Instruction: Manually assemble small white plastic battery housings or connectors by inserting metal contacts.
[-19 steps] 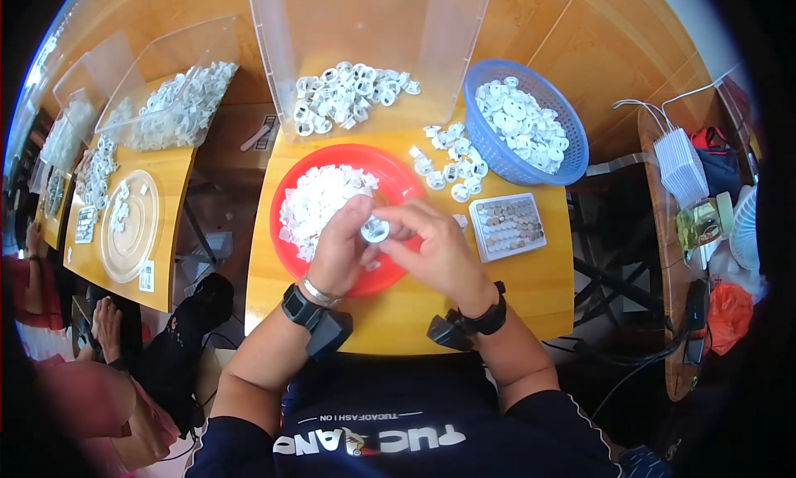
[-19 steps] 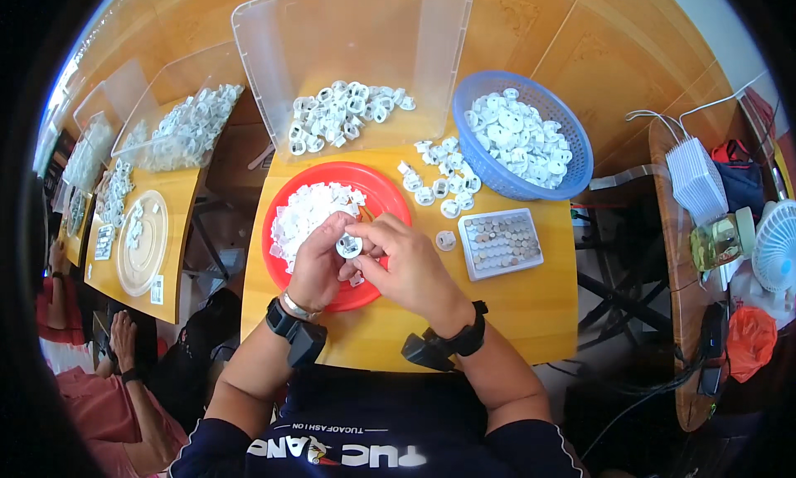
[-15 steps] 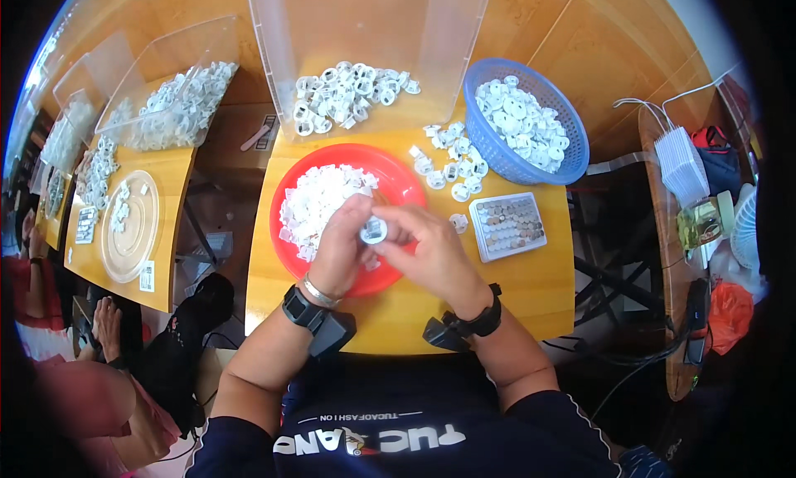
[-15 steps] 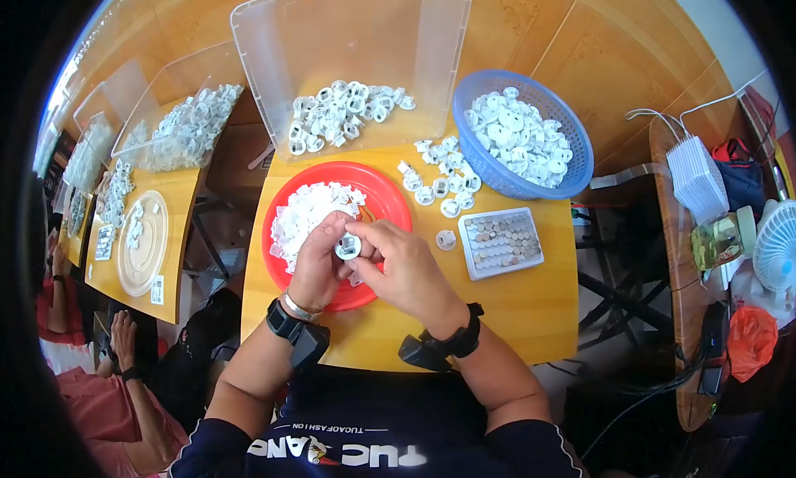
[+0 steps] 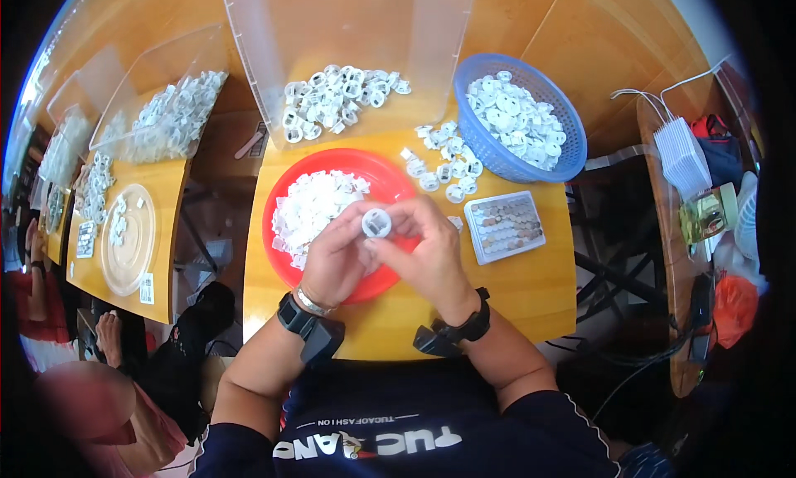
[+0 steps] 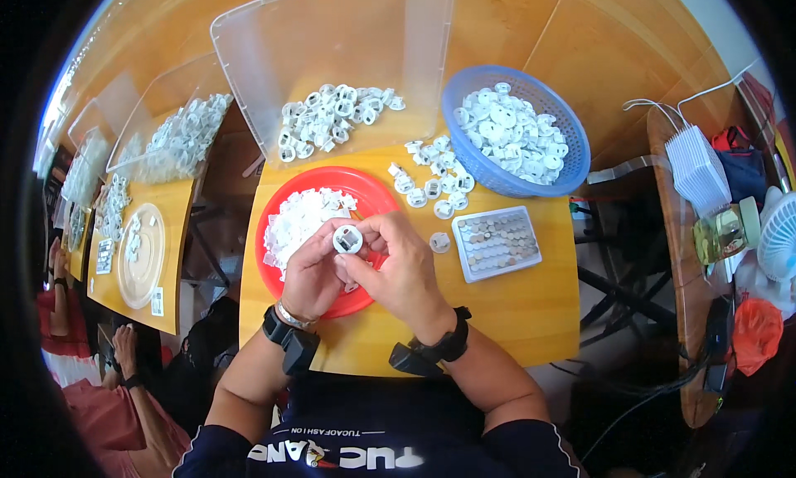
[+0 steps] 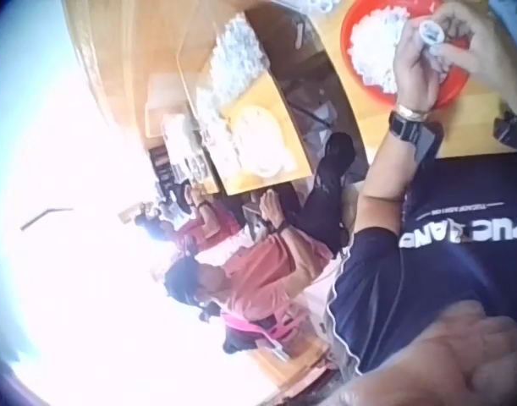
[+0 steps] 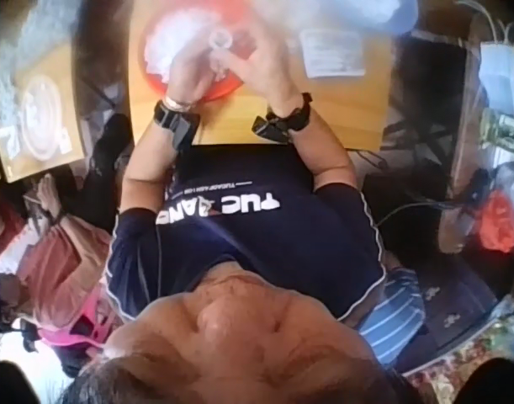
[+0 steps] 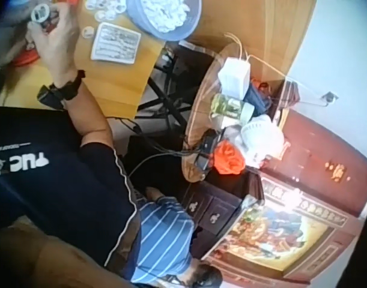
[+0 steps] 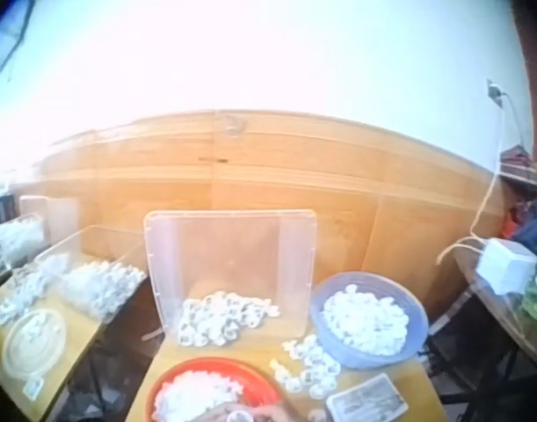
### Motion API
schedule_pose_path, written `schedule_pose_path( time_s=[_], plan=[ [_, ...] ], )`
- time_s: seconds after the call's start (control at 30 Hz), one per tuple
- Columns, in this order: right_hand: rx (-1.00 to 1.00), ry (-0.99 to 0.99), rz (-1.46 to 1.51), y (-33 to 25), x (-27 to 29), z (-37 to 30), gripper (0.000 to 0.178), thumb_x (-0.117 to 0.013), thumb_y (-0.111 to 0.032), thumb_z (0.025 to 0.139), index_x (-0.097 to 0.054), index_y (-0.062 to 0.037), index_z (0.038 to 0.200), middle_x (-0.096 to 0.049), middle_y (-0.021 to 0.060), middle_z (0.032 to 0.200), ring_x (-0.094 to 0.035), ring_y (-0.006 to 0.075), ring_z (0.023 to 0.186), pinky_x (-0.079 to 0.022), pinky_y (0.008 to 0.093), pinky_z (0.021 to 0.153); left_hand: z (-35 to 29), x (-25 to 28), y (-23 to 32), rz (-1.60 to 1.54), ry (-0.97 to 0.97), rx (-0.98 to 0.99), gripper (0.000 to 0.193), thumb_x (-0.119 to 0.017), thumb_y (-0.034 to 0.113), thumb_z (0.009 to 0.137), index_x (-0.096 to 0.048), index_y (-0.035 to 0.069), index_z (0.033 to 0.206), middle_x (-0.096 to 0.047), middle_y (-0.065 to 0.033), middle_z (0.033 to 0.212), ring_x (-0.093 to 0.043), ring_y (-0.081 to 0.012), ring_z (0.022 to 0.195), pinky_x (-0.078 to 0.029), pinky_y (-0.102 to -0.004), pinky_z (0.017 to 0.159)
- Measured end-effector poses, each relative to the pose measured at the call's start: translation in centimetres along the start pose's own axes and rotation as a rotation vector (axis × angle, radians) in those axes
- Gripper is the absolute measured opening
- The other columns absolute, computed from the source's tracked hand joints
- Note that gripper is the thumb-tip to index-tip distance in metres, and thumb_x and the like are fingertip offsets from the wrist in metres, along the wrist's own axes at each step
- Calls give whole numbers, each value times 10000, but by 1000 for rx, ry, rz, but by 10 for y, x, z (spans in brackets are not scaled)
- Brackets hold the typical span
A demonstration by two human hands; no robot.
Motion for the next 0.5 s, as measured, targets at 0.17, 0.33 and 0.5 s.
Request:
schedule_pose_path(
  time_s=[0.17,0.33,0.5],
  plan=[
    [16,58,-77,-2,2,-2,312,-789,-146,710,-576,-51,917,-606,74,818,-616,187,685,-505,323,611,-2,6,-2,34,-42,-49,221,-518,248,962,-507,67,1088,-579,-13,898,-524,-72,632,-412,-206,519],
    [7,45,-76,-3,0,0,319,-803,-175,695,-562,-69,875,-580,65,759,-595,227,675,-482,345,597,-1,5,-3,93,-35,-86,234,-501,251,971,-482,61,1105,-569,-48,905,-532,-100,630,-427,-217,517],
    [30,-35,-233,-6,8,0,374,-808,-201,696,-605,-60,977,-614,78,885,-620,210,777,-505,323,686,0,0,-2,124,-38,-108,249,-496,261,969,-475,51,1103,-556,-65,861,-528,-125,632,-433,-226,525]
  ],
)
Point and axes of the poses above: each hand's wrist, its own z-axis towards the middle knuckle, its own x-axis out of the back of the hand, y = z × x, the point moved 1 cm from there along z, towards the middle knuckle
